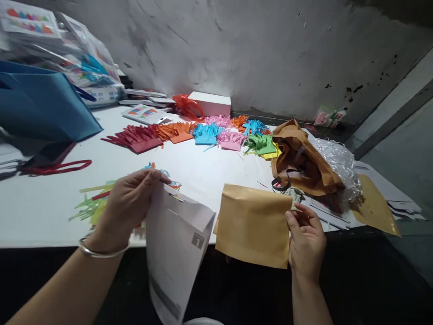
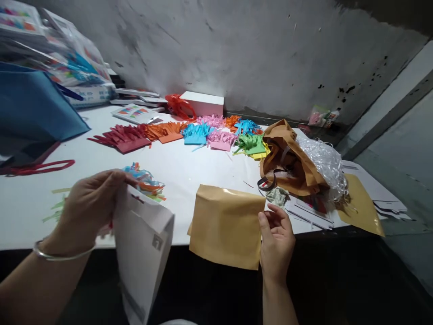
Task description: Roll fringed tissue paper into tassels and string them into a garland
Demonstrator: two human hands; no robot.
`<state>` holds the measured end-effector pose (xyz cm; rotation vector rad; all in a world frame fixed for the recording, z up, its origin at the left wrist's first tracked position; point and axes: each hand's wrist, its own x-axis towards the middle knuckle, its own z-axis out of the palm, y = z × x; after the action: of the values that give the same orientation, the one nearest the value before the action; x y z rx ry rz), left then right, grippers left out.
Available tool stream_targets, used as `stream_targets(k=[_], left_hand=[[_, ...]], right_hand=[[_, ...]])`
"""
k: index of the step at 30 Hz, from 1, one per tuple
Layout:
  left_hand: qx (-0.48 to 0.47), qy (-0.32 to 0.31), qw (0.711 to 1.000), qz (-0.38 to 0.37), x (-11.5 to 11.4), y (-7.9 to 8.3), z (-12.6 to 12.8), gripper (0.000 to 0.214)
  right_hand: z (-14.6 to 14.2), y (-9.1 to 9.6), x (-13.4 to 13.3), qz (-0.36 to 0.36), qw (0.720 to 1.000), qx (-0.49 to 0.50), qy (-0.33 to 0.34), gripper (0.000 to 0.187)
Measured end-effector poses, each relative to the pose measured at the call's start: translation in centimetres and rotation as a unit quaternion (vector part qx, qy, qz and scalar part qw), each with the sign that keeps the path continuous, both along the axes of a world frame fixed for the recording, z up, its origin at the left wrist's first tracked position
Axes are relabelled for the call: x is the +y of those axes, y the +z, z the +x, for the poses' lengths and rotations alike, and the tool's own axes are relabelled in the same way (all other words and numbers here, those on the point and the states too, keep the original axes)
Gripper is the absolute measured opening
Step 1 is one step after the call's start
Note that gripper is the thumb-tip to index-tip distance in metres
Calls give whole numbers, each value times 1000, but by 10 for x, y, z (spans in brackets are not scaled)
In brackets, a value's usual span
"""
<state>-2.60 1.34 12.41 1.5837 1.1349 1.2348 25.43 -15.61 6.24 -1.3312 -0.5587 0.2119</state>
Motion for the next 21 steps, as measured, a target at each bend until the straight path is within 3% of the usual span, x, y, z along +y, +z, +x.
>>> stream_targets(k=[3, 5, 7, 10, 13, 15, 17, 19, 20, 21], left_hand=[[82, -157, 984, 29, 1, 5, -2, 37], [112, -252, 960, -37, -5, 1, 5, 42], [88, -294, 946, -107, -11, -7, 14, 51], [41, -346, 919, -184, -15, -25, 24, 31], [8, -365, 902, -229, -13, -42, 26, 34], [3, -356, 906, -227, -11, -50, 25, 34], [10, -367, 903, -223, -11, -54, 24, 33], [4, -393, 892, -224, -12, -55, 23, 32], [-1, -405, 887, -223, -12, -55, 23, 31], [-2, -411, 885, -219, -13, -54, 23, 30]], right_hand=[[-2, -6, 8, 1, 1000, 20, 23, 36], [-6, -11, 13, 9, 999, 29, 36, 34], [-11, -17, 18, 0, 998, 36, 53, 34], [-15, -26, 23, -75, 992, 21, 103, 35], [-18, -24, 27, -138, 976, -156, 69, 35], [-24, -15, 30, -117, 930, -343, 57, 39], [-32, -5, 36, -92, 858, -484, 144, 48], [-40, 2, 45, -97, 792, -534, 281, 47], [-43, 4, 51, -108, 777, -527, 326, 42], [-46, 3, 56, -123, 779, -503, 353, 37]])
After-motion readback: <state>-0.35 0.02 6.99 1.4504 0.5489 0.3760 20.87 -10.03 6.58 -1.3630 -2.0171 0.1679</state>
